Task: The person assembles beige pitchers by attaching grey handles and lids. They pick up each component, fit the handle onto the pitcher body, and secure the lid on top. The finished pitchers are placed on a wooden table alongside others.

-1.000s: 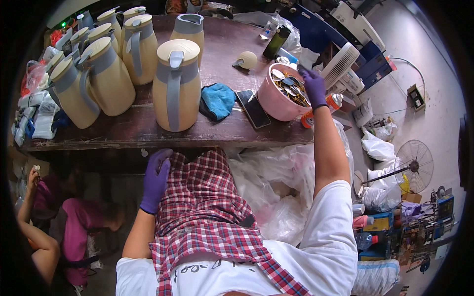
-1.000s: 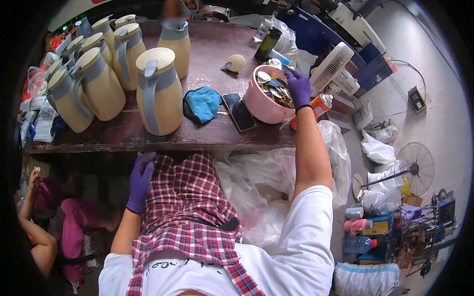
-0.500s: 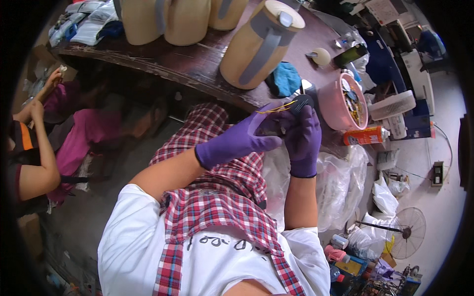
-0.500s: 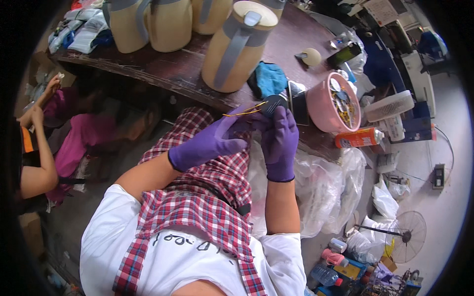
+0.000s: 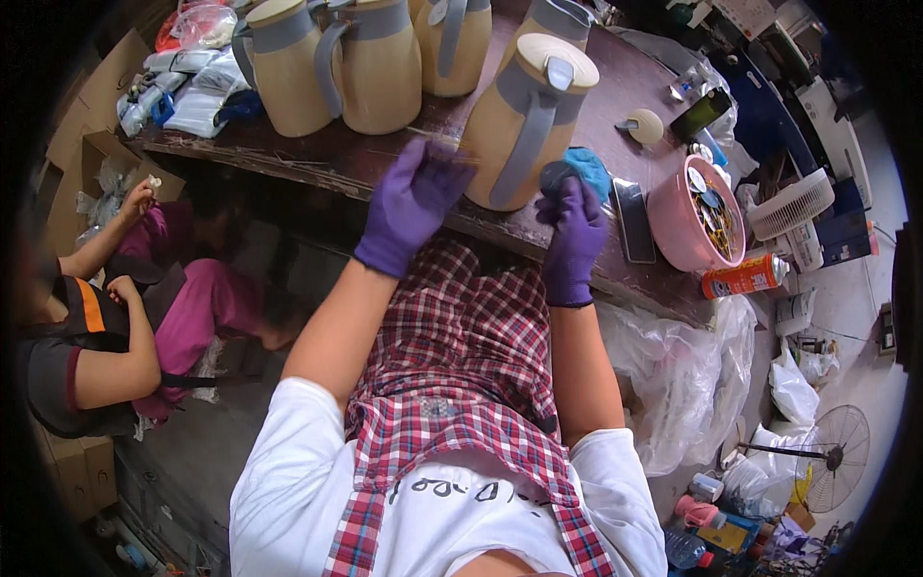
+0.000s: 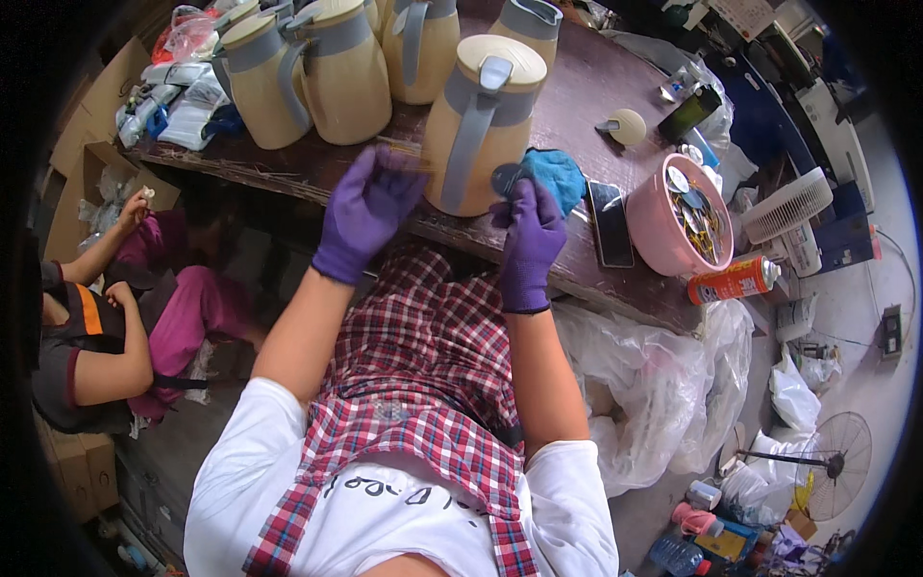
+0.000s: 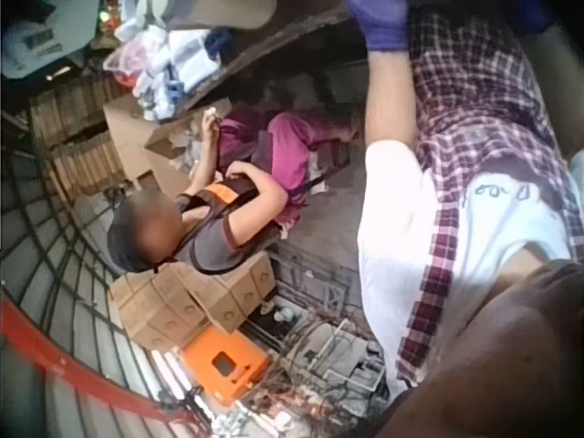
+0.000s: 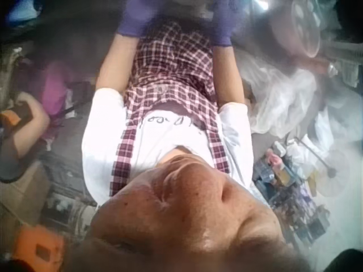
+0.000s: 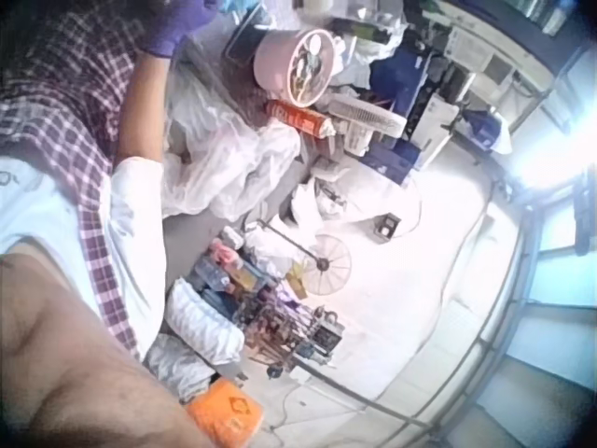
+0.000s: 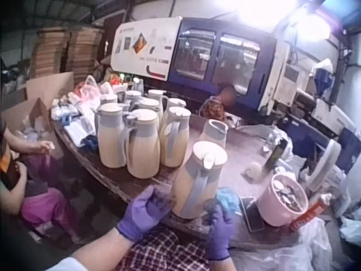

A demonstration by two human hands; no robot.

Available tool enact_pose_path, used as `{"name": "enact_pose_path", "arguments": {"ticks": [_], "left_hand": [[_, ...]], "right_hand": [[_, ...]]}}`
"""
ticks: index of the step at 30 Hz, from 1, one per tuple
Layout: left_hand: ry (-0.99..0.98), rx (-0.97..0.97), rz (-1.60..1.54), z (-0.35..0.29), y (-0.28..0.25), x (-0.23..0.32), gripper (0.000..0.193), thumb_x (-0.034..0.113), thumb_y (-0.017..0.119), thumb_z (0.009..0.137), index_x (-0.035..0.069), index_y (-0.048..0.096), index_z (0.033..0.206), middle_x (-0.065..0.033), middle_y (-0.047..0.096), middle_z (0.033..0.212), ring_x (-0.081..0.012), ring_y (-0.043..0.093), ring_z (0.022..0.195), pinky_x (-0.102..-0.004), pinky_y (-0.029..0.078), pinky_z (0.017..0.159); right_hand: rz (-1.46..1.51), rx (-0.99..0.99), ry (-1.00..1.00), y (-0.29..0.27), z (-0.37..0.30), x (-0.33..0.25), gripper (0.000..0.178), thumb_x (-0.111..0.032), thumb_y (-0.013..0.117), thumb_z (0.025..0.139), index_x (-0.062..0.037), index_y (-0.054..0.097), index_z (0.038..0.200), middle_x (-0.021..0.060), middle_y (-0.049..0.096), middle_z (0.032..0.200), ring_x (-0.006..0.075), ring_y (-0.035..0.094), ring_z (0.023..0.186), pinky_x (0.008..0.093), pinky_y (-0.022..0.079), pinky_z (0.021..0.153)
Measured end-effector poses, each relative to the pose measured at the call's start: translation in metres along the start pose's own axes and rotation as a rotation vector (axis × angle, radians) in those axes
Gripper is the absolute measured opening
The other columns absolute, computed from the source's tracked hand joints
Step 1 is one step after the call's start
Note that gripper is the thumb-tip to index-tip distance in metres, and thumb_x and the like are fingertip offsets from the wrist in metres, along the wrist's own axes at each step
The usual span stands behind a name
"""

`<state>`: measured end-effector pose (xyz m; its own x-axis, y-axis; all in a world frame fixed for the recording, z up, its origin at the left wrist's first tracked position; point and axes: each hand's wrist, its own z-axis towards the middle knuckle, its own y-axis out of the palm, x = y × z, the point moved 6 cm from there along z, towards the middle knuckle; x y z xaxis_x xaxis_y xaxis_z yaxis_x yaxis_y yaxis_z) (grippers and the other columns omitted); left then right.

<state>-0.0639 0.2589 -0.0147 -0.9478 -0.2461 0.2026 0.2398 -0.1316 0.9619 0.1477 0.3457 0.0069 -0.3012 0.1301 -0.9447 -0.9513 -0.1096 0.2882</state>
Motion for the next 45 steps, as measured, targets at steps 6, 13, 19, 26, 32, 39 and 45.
{"name": "enact_pose_path", "arguments": {"ticks": [6, 13, 19, 26, 32, 39, 45], "left_hand": [[0.122, -0.396, 0.69, 0.061, 0.126, 0.023, 0.033, 0.012, 0.056, 0.103, 0.006, 0.061, 0.135, -0.0067, 0.066, 0.123, -0.0144, 0.062, 0.1, -0.0306, 0.049, 0.092], [0.514, -0.556, 1.542, 0.047, 0.17, 0.02, 0.037, 0.001, 0.065, 0.095, 0.006, 0.065, 0.132, -0.0039, 0.064, 0.116, -0.0094, 0.062, 0.095, -0.024, 0.053, 0.079], [0.575, -0.447, 1.514, 0.043, 0.173, 0.024, 0.028, -0.001, 0.065, 0.093, 0.005, 0.07, 0.12, -0.0051, 0.063, 0.104, -0.0146, 0.064, 0.097, -0.027, 0.052, 0.085], [0.411, -0.453, 1.325, 0.049, 0.137, 0.049, 0.02, -0.008, 0.056, 0.091, 0.004, 0.072, 0.098, -0.0035, 0.062, 0.095, -0.0121, 0.06, 0.089, -0.0264, 0.049, 0.082], [0.919, -0.279, 1.595, 0.07, 0.16, 0.073, 0.021, -0.004, 0.059, 0.091, 0.008, 0.074, 0.098, -0.0013, 0.06, 0.092, -0.013, 0.059, 0.087, -0.0268, 0.048, 0.08], [0.835, -0.141, 1.803, 0.125, 0.125, 0.073, 0.02, 0.016, 0.066, 0.094, 0.012, 0.073, 0.113, -0.0086, 0.067, 0.097, -0.0202, 0.066, 0.09, -0.0353, 0.052, 0.082], [0.848, 0.168, 1.55, 0.027, 0.065, 0.08, 0.043, 0.013, 0.055, 0.103, 0.001, 0.049, 0.143, -0.0089, 0.058, 0.124, -0.0139, 0.056, 0.101, -0.029, 0.049, 0.091]], "right_hand": [[-0.202, -0.175, -0.737, 0.066, 0.007, -0.12, 0.017, -0.009, 0.074, 0.088, -0.0013, 0.071, 0.103, 0.0105, 0.067, 0.12, 0.0226, 0.063, 0.11, 0.0318, 0.052, 0.089], [-0.552, -0.384, -1.031, 0.096, 0.017, -0.142, 0.028, -0.006, 0.079, 0.075, -0.0061, 0.068, 0.101, 0.0101, 0.066, 0.127, 0.034, 0.058, 0.122, 0.0441, 0.044, 0.104], [-0.492, -0.531, -0.896, 0.098, 0.011, -0.147, 0.056, -0.007, 0.07, 0.076, -0.0087, 0.057, 0.13, 0.009, 0.065, 0.126, 0.0325, 0.058, 0.122, 0.0449, 0.044, 0.104], [-0.704, -0.529, -1.052, 0.109, 0.008, -0.158, 0.071, -0.007, 0.066, 0.075, -0.0134, 0.05, 0.144, 0.0086, 0.065, 0.121, 0.0321, 0.06, 0.113, 0.0439, 0.046, 0.099], [-0.653, -0.507, -1.046, 0.109, 0.006, -0.158, 0.073, -0.004, 0.065, 0.075, -0.0147, 0.049, 0.145, 0.0113, 0.063, 0.12, 0.0346, 0.059, 0.109, 0.045, 0.048, 0.098], [-0.661, -0.554, -0.992, 0.107, 0.003, -0.153, 0.073, 0.004, 0.062, 0.077, -0.0095, 0.047, 0.148, 0.0122, 0.061, 0.128, 0.0326, 0.057, 0.117, 0.0423, 0.047, 0.104], [-0.68, -0.281, -0.695, 0.054, 0.005, -0.092, 0.081, -0.012, 0.076, 0.075, -0.0072, 0.042, 0.149, 0.017, 0.049, 0.137, 0.0347, 0.05, 0.127, 0.0435, 0.045, 0.106]]}}
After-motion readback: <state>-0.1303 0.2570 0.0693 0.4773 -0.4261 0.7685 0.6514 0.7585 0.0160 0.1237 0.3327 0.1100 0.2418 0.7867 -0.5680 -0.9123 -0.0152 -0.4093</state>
